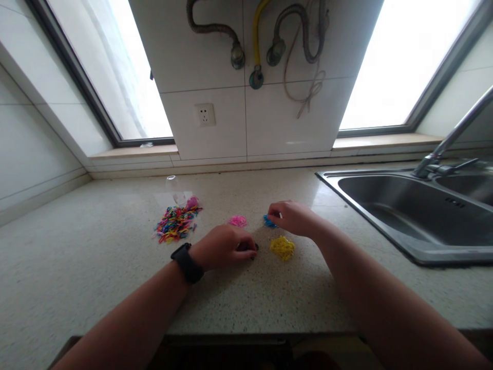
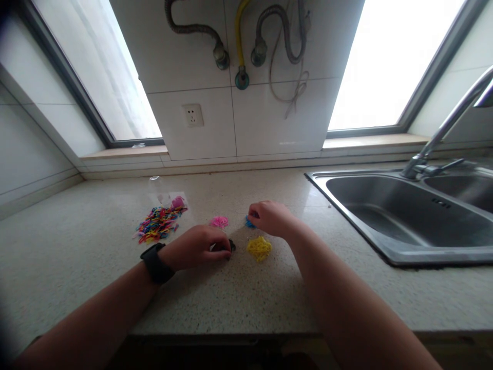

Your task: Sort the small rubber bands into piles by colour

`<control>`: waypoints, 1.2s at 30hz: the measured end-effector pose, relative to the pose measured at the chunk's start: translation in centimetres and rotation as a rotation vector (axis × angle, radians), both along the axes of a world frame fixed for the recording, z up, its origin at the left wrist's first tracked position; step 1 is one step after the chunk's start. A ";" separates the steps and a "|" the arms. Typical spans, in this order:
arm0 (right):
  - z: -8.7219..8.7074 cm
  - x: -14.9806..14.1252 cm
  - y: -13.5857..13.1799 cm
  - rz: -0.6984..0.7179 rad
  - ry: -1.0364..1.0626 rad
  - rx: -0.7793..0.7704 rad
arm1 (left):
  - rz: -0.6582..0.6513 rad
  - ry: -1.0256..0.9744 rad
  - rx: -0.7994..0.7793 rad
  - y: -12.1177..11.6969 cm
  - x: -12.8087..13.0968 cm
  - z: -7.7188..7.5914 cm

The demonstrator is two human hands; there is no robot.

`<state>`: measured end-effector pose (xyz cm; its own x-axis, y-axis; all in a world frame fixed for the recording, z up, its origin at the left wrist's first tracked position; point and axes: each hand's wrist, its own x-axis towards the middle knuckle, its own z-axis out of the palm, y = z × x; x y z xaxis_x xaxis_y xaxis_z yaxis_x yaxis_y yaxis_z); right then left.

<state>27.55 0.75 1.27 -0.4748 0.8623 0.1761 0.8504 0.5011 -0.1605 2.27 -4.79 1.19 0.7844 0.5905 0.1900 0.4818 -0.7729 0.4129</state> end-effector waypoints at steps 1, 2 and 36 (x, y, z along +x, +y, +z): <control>0.0 0.0 0.0 0.002 0.000 0.000 | 0.001 -0.001 0.005 0.0 0.0 0.0; 0.0 0.0 0.0 0.006 0.002 0.000 | 0.000 -0.006 0.008 0.0 -0.1 0.0; 2.3 -6.0 -1.2 0.154 0.266 -0.004 | 0.878 -1.000 -0.014 8.1 -12.7 -0.6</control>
